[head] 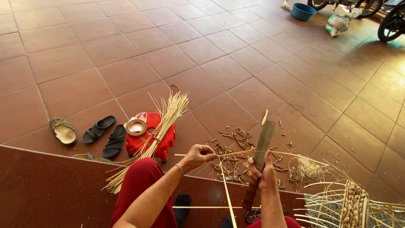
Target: The person sits on a tiled floor and uses a large knife to shave thin strips from bamboo rods. The person repeatedly shaves the bamboo, creating fine shavings that accumulate on the floor, and occasionally inspects the strips.
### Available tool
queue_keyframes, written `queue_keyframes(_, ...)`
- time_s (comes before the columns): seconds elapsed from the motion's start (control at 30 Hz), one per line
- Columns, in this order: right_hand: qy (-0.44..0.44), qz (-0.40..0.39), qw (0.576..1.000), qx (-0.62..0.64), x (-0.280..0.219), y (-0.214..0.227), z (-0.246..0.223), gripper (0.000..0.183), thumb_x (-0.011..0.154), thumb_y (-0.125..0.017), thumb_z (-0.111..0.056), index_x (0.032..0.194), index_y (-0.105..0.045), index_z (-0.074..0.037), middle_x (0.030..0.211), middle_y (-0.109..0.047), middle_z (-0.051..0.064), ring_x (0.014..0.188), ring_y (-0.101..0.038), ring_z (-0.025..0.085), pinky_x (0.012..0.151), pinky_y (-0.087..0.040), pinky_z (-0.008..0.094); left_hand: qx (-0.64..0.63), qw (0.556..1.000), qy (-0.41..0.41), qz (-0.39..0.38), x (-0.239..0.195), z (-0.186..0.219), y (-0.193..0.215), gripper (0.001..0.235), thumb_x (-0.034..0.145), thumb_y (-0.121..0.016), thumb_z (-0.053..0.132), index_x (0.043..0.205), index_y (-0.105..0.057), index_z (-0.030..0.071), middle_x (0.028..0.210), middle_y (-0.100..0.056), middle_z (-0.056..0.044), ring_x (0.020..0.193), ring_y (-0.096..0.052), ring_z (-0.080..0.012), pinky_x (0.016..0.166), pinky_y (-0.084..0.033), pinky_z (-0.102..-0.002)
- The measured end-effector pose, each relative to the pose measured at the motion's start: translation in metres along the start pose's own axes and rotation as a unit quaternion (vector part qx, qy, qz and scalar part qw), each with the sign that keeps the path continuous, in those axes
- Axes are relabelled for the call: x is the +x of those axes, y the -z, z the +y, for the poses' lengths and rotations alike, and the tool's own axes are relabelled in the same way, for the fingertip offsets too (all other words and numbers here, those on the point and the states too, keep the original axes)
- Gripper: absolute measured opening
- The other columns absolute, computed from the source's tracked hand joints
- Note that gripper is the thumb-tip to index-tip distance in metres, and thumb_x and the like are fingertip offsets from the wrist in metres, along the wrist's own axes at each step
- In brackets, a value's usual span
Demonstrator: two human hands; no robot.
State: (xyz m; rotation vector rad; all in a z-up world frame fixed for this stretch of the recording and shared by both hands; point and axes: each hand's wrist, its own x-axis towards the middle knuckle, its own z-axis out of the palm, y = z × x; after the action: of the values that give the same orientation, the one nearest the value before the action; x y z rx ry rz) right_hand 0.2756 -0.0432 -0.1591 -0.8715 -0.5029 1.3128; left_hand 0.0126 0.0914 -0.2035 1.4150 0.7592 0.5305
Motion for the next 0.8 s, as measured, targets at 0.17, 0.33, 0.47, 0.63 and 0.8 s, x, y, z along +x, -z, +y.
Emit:
queue_keyframes(0.17, -0.050, -0.108, 0.992, -0.044, -0.019, -0.041, 0.004, 0.070, 0.099, -0.042, -0.061, 0.139, -0.050, -0.004, 0.067, -0.064, 0.007, 0.034, -0.039, 0.004, 0.029, -0.037, 0.023, -0.015, 0.999, 0.009, 0.037, -0.008, 0.011, -0.014, 0.019, 0.085, -0.083, 0.024, 0.085, -0.078, 0.006, 0.073, -0.071, -0.003, 0.061, -0.057, -0.0075, 0.055, -0.050, -0.024)
queue_keyframes(0.33, -0.134, -0.064, 0.986, -0.082, -0.022, -0.067, 0.024, 0.070, 0.097, -0.043, -0.062, 0.134, -0.056, -0.004, 0.064, -0.063, 0.006, 0.031, -0.037, 0.004, 0.028, -0.033, 0.022, 0.020, 0.999, 0.032, 0.037, -0.012, 0.022, -0.026, 0.030, 0.083, -0.087, 0.032, 0.072, -0.072, 0.008, 0.064, -0.067, -0.001, 0.057, -0.059, -0.0067, 0.053, -0.049, -0.024)
queue_keyframes(0.47, -0.159, -0.053, 0.979, -0.118, -0.021, -0.064, 0.034, 0.067, 0.098, -0.042, -0.062, 0.126, -0.059, -0.004, 0.065, -0.064, 0.008, 0.033, -0.038, 0.005, 0.029, -0.032, 0.021, 0.024, 0.999, 0.015, 0.030, -0.013, 0.017, -0.029, 0.031, 0.085, -0.086, 0.032, 0.071, -0.071, 0.009, 0.064, -0.066, 0.001, 0.057, -0.055, -0.0051, 0.052, -0.046, -0.023)
queue_keyframes(0.63, -0.172, -0.027, 0.979, -0.104, -0.021, -0.060, 0.040, 0.064, 0.099, -0.044, -0.063, 0.114, -0.058, -0.003, 0.062, -0.062, 0.008, 0.032, -0.038, 0.006, 0.028, -0.030, 0.021, -0.015, 1.000, 0.013, 0.011, -0.009, 0.002, -0.031, 0.029, 0.088, -0.084, 0.030, 0.077, -0.072, 0.007, 0.067, -0.066, 0.001, 0.058, -0.055, -0.0044, 0.053, -0.046, -0.023)
queue_keyframes(0.8, -0.143, -0.051, 0.984, -0.089, -0.017, -0.055, 0.036, 0.065, 0.096, -0.047, -0.063, 0.119, -0.060, -0.003, 0.061, -0.062, 0.008, 0.031, -0.036, 0.005, 0.028, -0.030, 0.022, -0.060, 0.997, 0.029, -0.030, -0.003, -0.014, -0.025, 0.022, 0.090, -0.079, 0.028, 0.090, -0.075, 0.007, 0.073, -0.068, 0.001, 0.062, -0.058, -0.0049, 0.056, -0.049, -0.023)
